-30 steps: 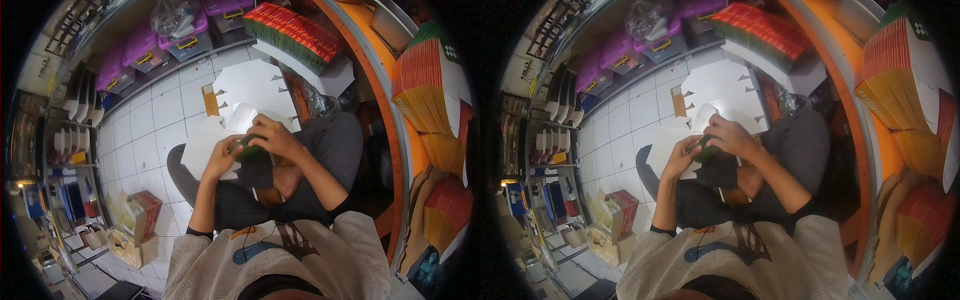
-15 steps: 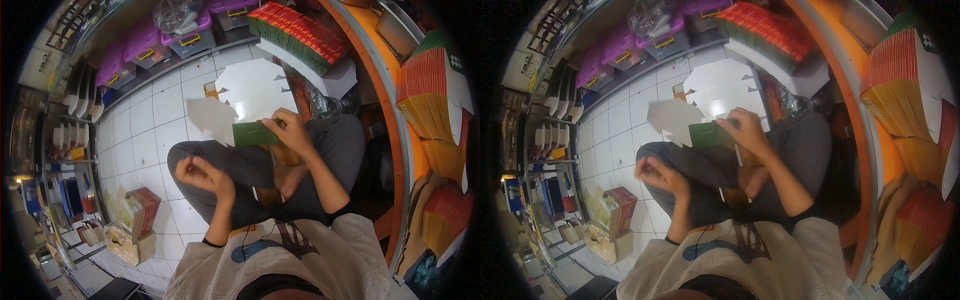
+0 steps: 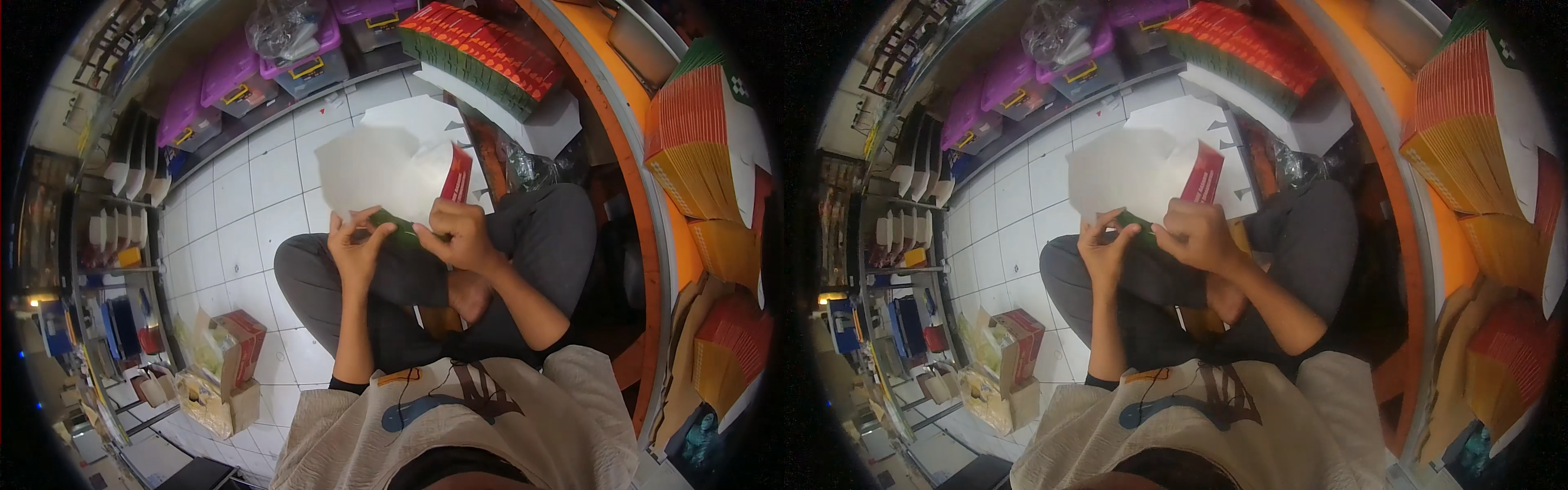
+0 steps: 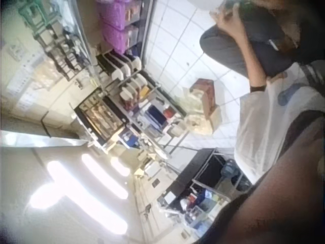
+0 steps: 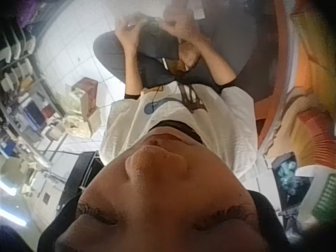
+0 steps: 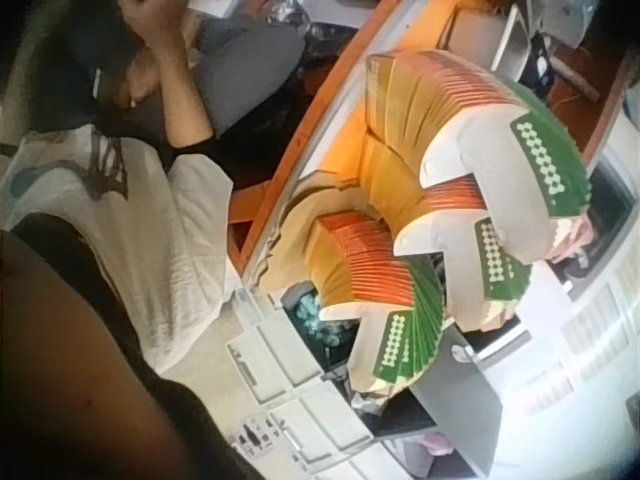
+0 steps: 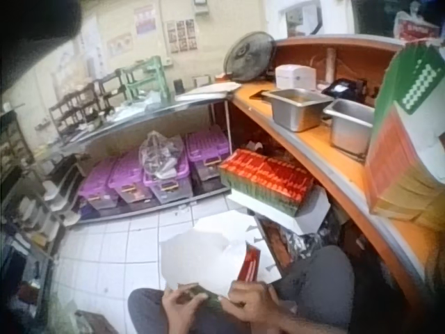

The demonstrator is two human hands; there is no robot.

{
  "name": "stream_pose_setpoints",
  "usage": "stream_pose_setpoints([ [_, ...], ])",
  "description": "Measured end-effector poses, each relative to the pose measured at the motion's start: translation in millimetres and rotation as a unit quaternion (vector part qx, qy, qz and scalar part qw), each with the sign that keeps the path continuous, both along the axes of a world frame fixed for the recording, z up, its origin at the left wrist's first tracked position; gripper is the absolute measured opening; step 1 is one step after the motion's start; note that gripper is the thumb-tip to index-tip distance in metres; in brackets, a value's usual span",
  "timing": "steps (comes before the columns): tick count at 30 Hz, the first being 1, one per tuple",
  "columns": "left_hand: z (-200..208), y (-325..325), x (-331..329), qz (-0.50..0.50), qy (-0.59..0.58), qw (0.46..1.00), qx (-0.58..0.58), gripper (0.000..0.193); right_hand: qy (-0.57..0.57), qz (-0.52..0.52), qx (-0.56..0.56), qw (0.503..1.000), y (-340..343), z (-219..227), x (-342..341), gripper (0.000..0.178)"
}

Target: The person sits on the floor and folds flat cardboard pieces into small rectangular boxes. They insert the folded boxes into red and green packaging sleeves and then stack the finished items on a nearby shelf.

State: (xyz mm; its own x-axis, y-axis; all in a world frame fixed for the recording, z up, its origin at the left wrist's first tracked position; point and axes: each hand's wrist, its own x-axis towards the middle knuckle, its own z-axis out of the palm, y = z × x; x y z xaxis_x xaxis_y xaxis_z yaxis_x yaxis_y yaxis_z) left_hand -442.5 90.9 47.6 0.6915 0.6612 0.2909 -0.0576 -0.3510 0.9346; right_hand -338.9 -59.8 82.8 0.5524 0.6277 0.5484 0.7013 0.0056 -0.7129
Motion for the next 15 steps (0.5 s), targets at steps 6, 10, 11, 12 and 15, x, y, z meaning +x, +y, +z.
stream_pose_setpoints([
  [6,9.2,-8.3,-0.9,-0.145,0.081,0.984,0.066,0.044,-0.127,0.007,0.029,0.992,-4.4,5.0,-4.0,0.026],
  [10,8.6,-10.8,-2.9,-0.166,0.086,0.957,0.223,0.078,-0.094,-0.023,0.042,0.994,1.6,3.7,-13.9,0.024],
  [11,2.1,-17.3,-3.1,-0.157,0.090,0.951,0.250,0.084,-0.079,-0.035,0.052,0.995,2.2,0.1,-17.0,0.024],
  [12,-7.2,-18.7,-2.9,-0.157,0.079,0.958,0.225,0.086,-0.176,0.017,-0.016,0.984,1.2,-4.7,-17.6,0.020],
  [15,-32.7,-5.5,-5.0,-0.166,0.024,0.985,0.049,0.085,-0.118,0.005,-0.138,0.983,-6.3,23.8,-18.9,0.019],
])
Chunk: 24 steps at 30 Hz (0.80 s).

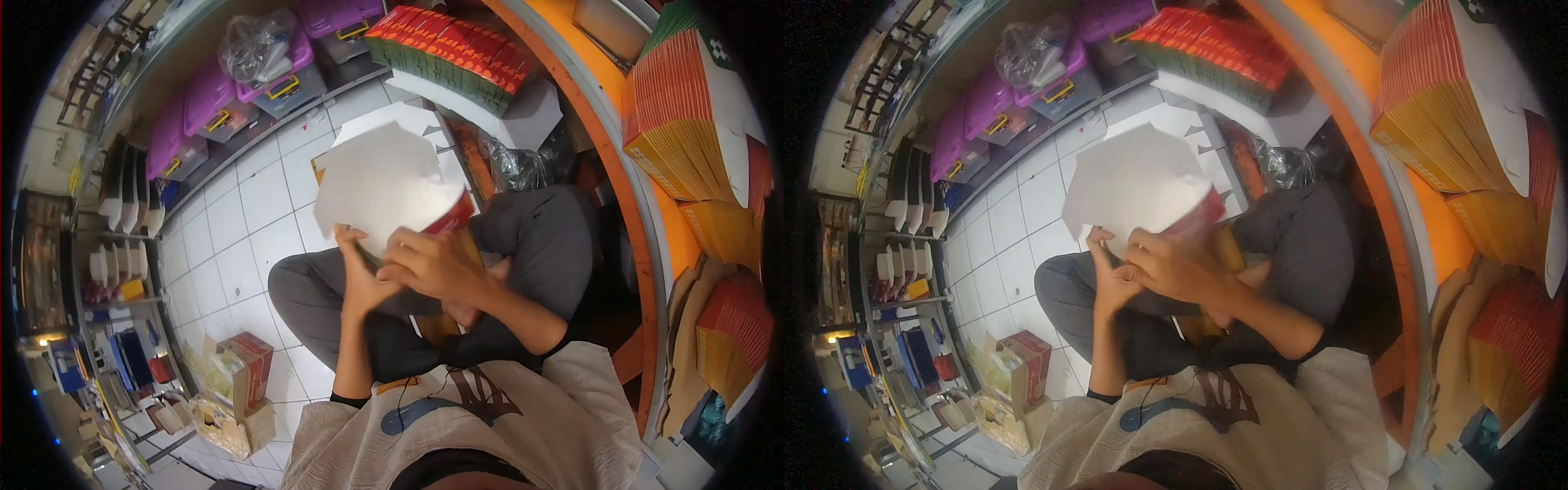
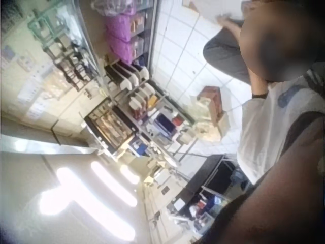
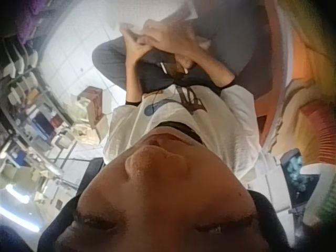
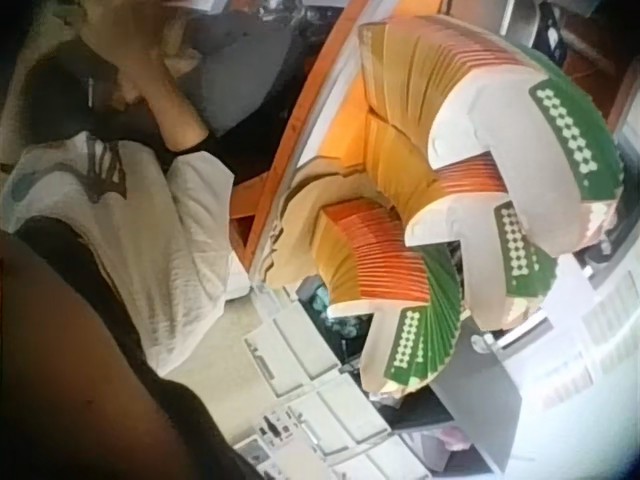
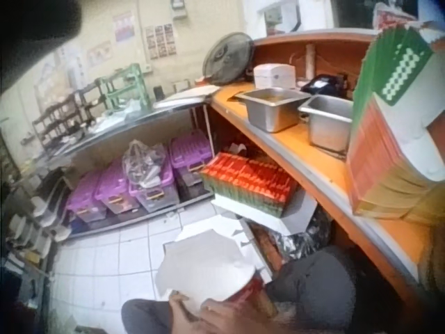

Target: The person sits on the floor and folds flat cardboard pieces into small rectangular boxes. They insert the folded boxes into red and green packaging sleeves and then stack the finished items on a nearby shelf.

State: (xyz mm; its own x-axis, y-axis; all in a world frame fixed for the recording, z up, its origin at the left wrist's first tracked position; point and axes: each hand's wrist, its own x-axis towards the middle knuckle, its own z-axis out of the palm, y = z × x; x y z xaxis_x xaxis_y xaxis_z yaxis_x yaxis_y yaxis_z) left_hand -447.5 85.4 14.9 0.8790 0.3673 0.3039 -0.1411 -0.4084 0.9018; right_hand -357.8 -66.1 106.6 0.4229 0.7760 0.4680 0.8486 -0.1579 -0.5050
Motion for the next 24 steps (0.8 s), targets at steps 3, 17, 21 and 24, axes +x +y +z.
stream_pose_setpoints([
  [3,10.8,21.2,-12.4,-0.042,0.062,0.926,-0.371,0.077,0.092,-0.025,-0.059,0.994,-26.7,-0.7,33.8,0.032],
  [17,68.4,17.4,194.1,-0.201,0.023,0.973,-0.108,0.055,0.412,-0.229,0.332,0.817,-182.6,-73.9,103.0,0.042],
  [21,65.6,-41.1,311.6,-0.268,-0.033,0.959,0.089,0.044,0.322,-0.428,0.300,0.790,-177.1,-93.1,141.7,0.034],
  [24,50.5,-82.7,387.0,-0.214,0.031,0.934,0.283,0.050,0.282,-0.464,0.256,0.800,-167.0,-124.6,178.1,0.031],
])
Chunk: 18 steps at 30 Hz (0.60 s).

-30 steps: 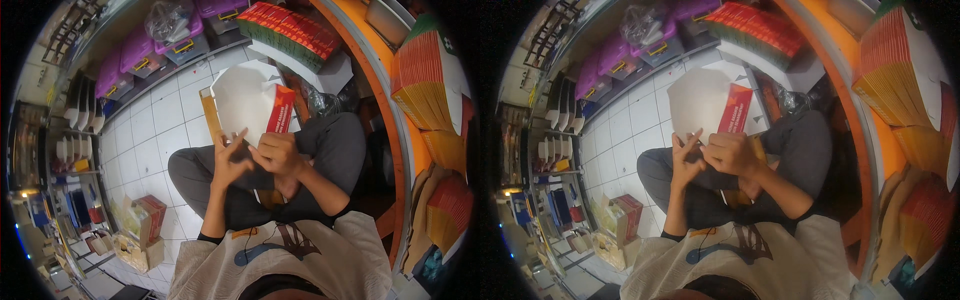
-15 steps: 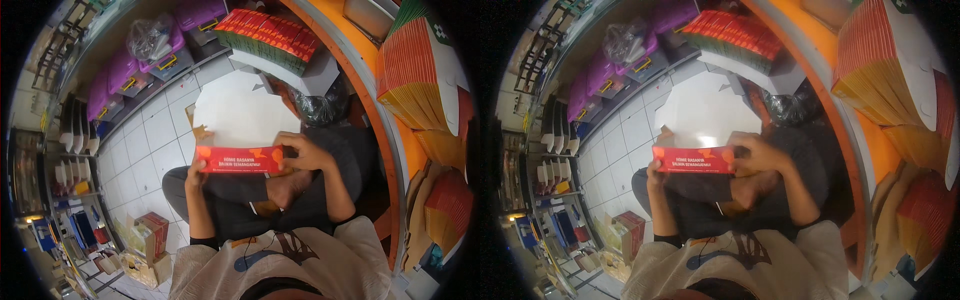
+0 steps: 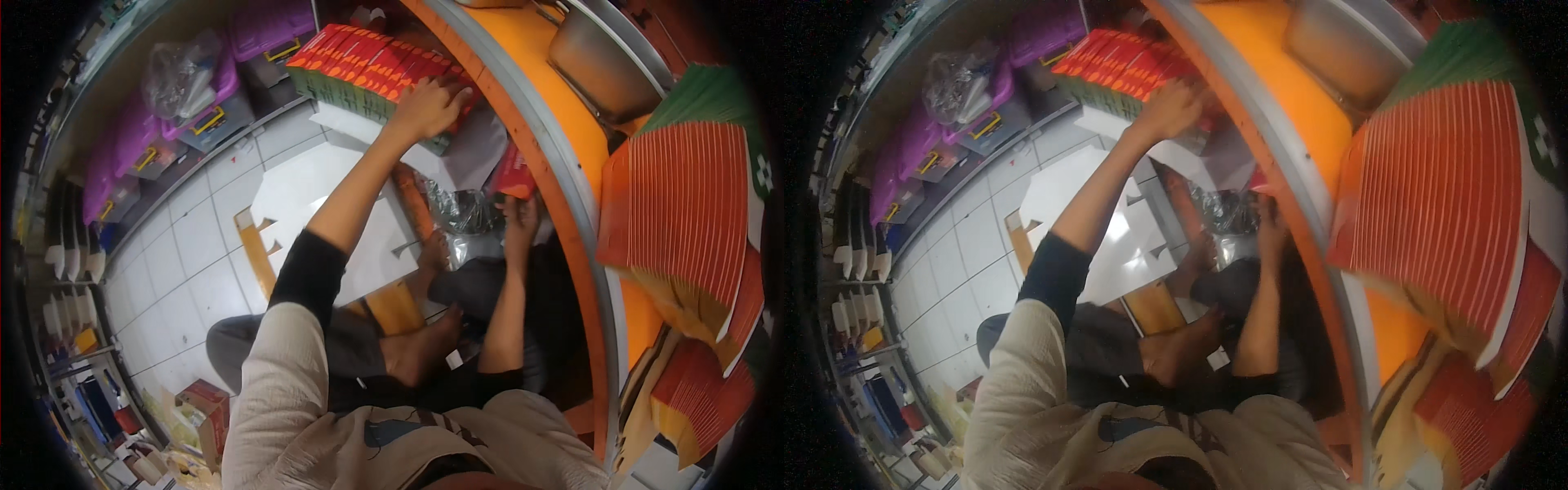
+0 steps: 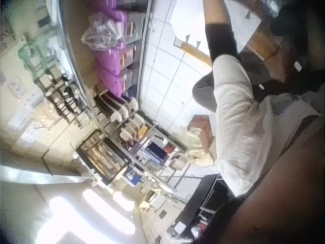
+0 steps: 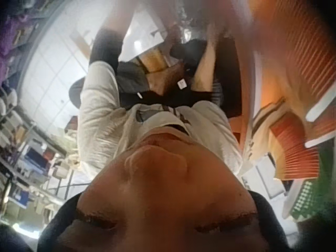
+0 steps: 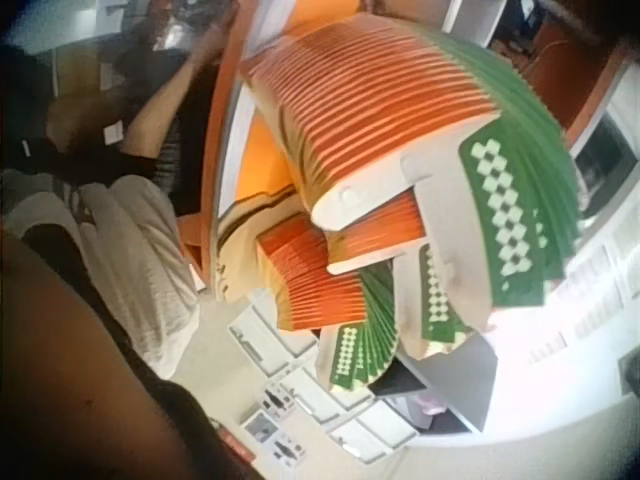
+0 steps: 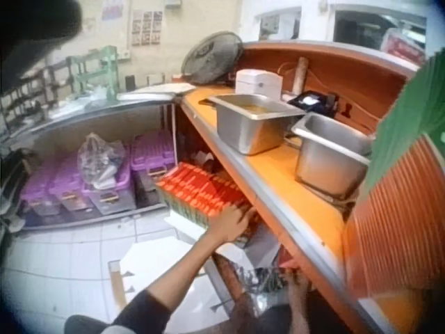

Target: The person sits on the floor and folds flat cardboard pieces into small rectangular boxes. They insert the folded boxes into red and green packaging sleeves and then stack the finished items on a nearby shelf.

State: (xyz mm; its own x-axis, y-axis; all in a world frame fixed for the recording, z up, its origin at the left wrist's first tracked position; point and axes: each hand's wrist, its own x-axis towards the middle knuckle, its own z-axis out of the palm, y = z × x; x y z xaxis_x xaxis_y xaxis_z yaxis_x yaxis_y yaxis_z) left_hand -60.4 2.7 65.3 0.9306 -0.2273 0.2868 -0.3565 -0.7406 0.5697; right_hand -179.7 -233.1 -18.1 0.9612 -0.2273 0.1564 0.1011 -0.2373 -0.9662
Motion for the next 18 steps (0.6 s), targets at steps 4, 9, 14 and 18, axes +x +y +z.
stream_pose_setpoints([
  [4,-49.2,-0.8,69.4,0.074,-0.122,0.961,0.235,0.055,-0.020,0.063,0.058,0.996,36.2,-30.2,47.1,0.029],
  [9,-72.2,-10.3,73.4,0.048,-0.086,0.956,0.276,0.063,-0.008,0.067,0.112,0.991,46.5,-58.1,83.6,0.032],
  [14,-70.1,-10.8,69.6,0.029,-0.039,0.961,0.272,0.063,-0.036,0.115,0.161,0.980,66.4,-63.7,100.2,0.034],
  [18,-69.4,-10.6,70.6,0.029,-0.037,0.954,0.296,0.062,-0.057,0.000,0.197,0.979,87.0,-70.9,107.7,0.029],
])
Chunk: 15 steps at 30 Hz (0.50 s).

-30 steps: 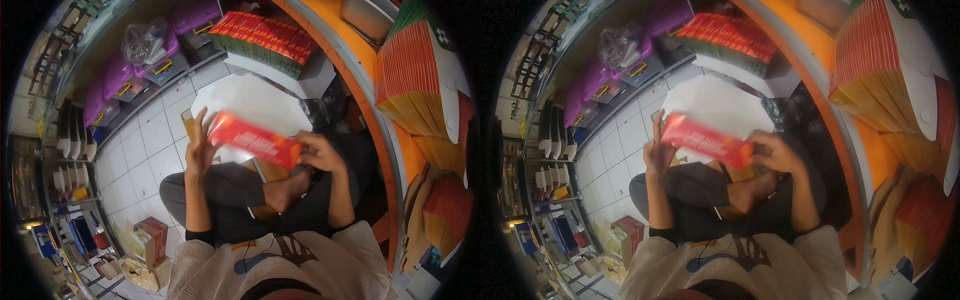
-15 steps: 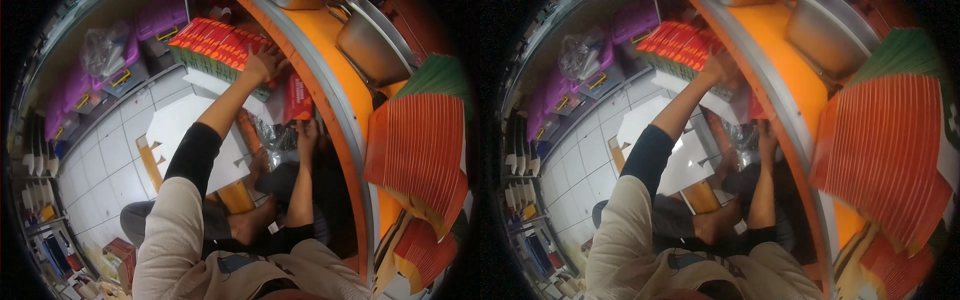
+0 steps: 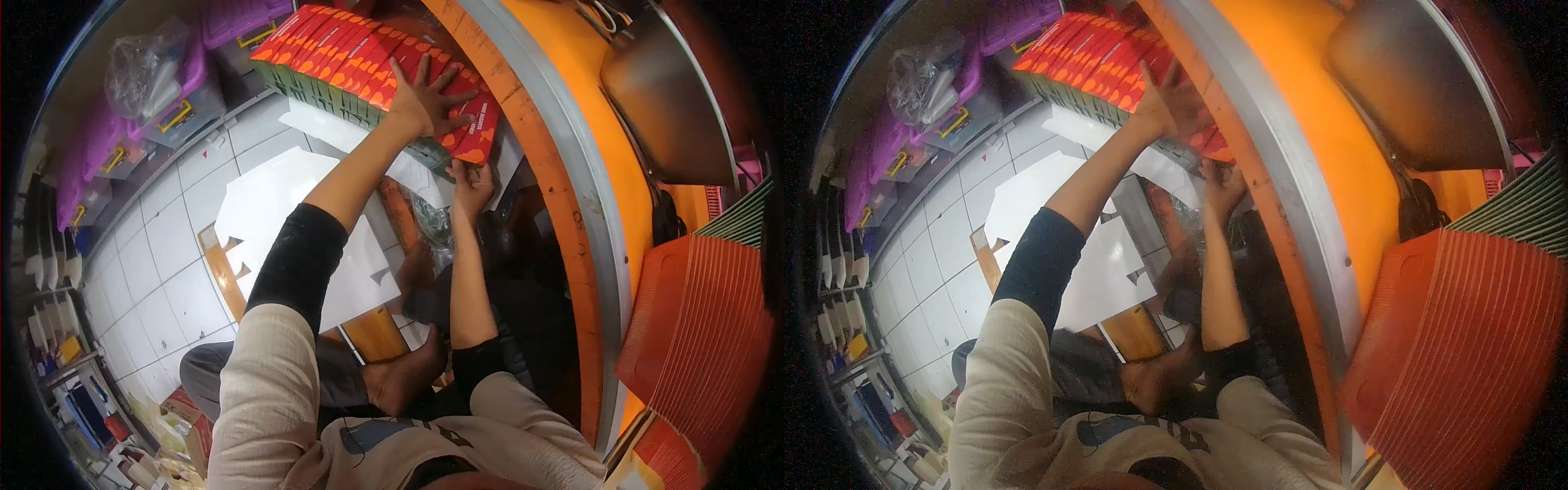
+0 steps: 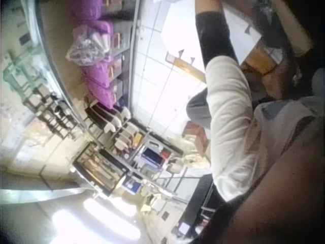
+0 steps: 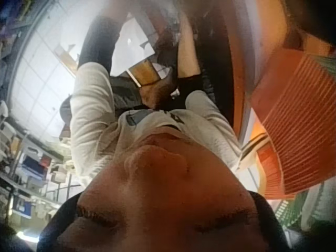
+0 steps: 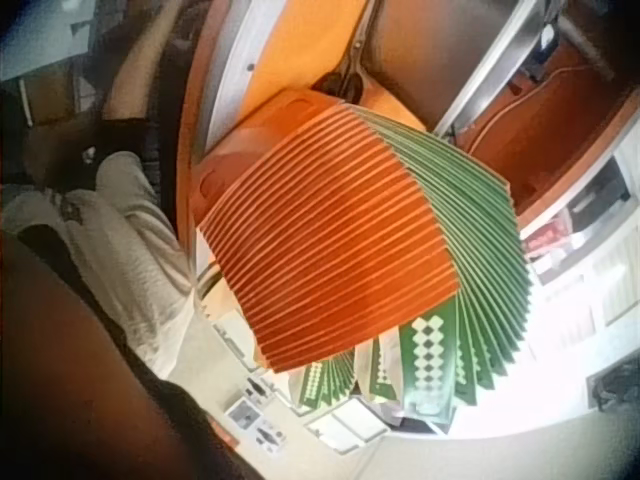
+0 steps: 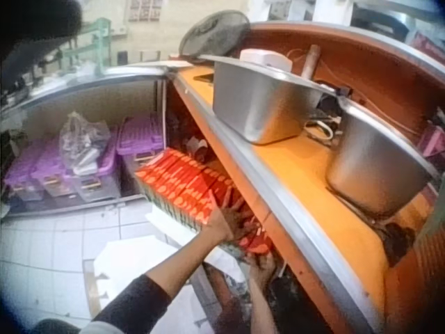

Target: The person sits on the floor and folds flat cardboard pieces into small rectangular boxes. They insert the folded boxes into red and green packaging sleeves and then stack the finished items on a nearby shelf.

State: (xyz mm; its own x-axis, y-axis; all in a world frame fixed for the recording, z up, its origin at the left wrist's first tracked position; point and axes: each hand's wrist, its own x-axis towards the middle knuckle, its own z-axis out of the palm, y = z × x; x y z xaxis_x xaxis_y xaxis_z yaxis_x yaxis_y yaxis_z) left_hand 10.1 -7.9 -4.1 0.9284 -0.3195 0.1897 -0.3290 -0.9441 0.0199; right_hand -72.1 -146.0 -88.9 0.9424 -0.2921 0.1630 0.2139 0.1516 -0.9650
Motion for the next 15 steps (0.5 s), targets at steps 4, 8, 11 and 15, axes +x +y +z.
stream_pose_setpoints([
  [4,-6.0,2.1,4.3,0.013,-0.023,1.000,-0.006,0.060,-0.011,-0.059,-0.052,0.997,14.2,-2.2,11.0,0.026],
  [8,-3.9,-3.3,7.4,0.015,-0.014,1.000,-0.003,0.058,-0.061,-0.126,-0.135,0.981,26.7,-5.2,22.5,0.024],
  [11,0.2,-1.8,8.7,0.015,0.016,1.000,-0.001,0.058,-0.037,-0.112,-0.144,0.983,34.4,-2.4,23.2,0.018],
  [15,3.7,-2.4,4.9,0.021,0.021,1.000,-0.001,0.058,-0.019,-0.011,-0.269,0.963,-13.3,-18.4,17.3,0.016],
])
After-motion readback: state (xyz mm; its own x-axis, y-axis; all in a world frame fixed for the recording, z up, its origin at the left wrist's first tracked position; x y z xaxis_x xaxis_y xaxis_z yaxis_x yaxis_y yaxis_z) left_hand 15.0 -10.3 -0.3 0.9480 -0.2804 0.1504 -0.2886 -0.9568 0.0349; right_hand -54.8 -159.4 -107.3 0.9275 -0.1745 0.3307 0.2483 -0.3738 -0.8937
